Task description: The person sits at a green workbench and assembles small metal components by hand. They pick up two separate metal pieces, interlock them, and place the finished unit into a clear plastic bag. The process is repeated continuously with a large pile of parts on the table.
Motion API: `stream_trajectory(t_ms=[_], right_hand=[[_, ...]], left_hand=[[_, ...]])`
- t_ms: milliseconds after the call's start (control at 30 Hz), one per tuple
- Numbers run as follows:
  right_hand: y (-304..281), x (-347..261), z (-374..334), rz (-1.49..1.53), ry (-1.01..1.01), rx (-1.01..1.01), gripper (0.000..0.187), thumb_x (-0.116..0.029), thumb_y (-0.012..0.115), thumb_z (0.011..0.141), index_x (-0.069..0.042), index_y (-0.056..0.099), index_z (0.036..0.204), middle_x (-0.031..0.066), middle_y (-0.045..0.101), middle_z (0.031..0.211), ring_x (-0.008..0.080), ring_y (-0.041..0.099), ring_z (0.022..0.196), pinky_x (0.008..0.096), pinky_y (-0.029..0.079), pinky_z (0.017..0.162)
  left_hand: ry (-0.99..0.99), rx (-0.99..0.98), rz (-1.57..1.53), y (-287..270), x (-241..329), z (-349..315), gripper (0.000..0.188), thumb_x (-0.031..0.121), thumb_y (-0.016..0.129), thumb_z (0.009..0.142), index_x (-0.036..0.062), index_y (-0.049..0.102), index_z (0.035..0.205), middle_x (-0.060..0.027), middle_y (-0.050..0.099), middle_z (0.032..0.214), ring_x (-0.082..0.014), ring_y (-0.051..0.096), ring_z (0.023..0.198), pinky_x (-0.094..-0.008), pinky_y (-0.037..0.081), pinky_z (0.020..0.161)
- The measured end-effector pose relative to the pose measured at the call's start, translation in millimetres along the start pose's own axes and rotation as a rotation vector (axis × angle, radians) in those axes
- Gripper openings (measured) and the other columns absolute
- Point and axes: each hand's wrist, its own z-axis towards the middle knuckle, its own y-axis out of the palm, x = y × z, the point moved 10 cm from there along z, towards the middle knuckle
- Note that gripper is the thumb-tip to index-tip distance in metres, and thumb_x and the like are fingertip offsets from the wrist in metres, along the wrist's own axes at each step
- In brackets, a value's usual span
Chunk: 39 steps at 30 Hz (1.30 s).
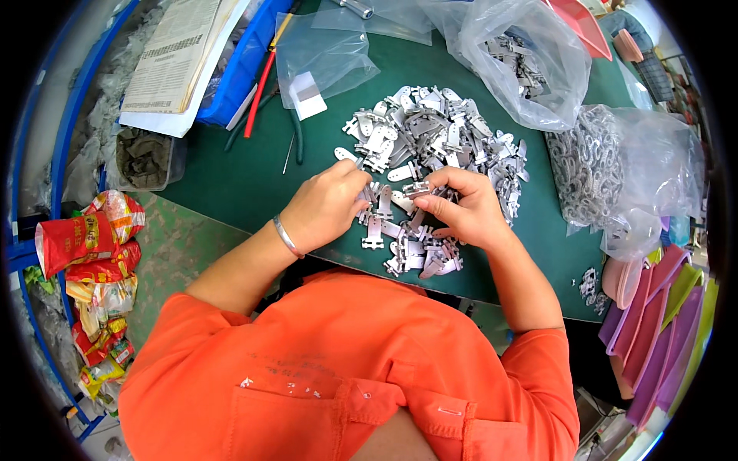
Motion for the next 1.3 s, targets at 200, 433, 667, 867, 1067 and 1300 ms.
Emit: stream_trajectory(t_ms=[200, 433, 667, 867, 1067, 1300], right_hand=[[-1, -22, -5, -0.031, -0.337, -0.032, 0.01, -0.004, 0.071, 0.08, -0.001, 0.064, 0.087, 0.0055, 0.063, 0.083, 0.0113, 0.058, 0.067, 0.0258, 0.047, 0.059], [4, -17, -5, 1.035, -0.259, -0.332, 0.022, -0.011, 0.065, 0.077, -0.005, 0.052, 0.094, 0.0172, 0.057, 0.094, 0.0127, 0.051, 0.058, 0.0206, 0.035, 0.045], [11, -9, 2, 0.369, -0.13, -0.088, 0.016, -0.007, 0.073, 0.079, -0.004, 0.061, 0.09, 0.0074, 0.063, 0.087, 0.0134, 0.061, 0.078, 0.0241, 0.045, 0.057], [9, -9, 3, -0.01, -0.149, 0.136, 0.016, -0.008, 0.076, 0.076, -0.002, 0.064, 0.086, 0.005, 0.067, 0.085, 0.0123, 0.059, 0.079, 0.0263, 0.047, 0.074], [7, -15, -2, 0.024, -0.214, 0.11, 0.011, -0.004, 0.073, 0.078, -0.002, 0.064, 0.084, 0.0058, 0.065, 0.086, 0.0131, 0.06, 0.081, 0.0278, 0.047, 0.074], [5, -17, -6, 0.256, -0.361, 0.023, 0.014, 0.001, 0.067, 0.08, -0.003, 0.061, 0.092, 0.0071, 0.066, 0.09, 0.0159, 0.061, 0.082, 0.0295, 0.048, 0.076]], left_hand=[[0.063, 0.009, -0.094, -1, 4, 3, 0.022, 0.001, 0.071, 0.072, 0.0018, 0.061, 0.092, -0.0119, 0.059, 0.083, -0.0288, 0.062, 0.077, -0.0343, 0.05, 0.066], [-0.052, 0.099, -0.844, 0, -5, 5, 0.013, -0.001, 0.061, 0.085, 0.005, 0.049, 0.087, -0.0143, 0.067, 0.094, -0.0113, 0.058, 0.07, -0.0252, 0.046, 0.054], [-0.326, 0.031, -1.486, 33, -8, 6, 0.019, 0.003, 0.068, 0.084, 0.0058, 0.05, 0.086, -0.0048, 0.061, 0.077, -0.0055, 0.053, 0.056, -0.0186, 0.041, 0.045], [-0.258, 0.121, -1.253, 16, -4, 7, 0.011, 0.002, 0.065, 0.086, 0.0004, 0.056, 0.091, -0.0059, 0.062, 0.082, -0.0087, 0.061, 0.067, -0.0198, 0.048, 0.051], [-0.207, 0.184, -1.169, 6, 4, 6, 0.01, -0.002, 0.064, 0.085, -0.0007, 0.056, 0.091, -0.0075, 0.063, 0.088, -0.0105, 0.064, 0.076, -0.0202, 0.052, 0.056], [-0.2, 0.374, -1.226, -6, 1, 2, 0.01, 0.0, 0.065, 0.085, 0.0009, 0.056, 0.089, -0.0086, 0.063, 0.095, -0.0111, 0.061, 0.075, -0.0212, 0.05, 0.06]])
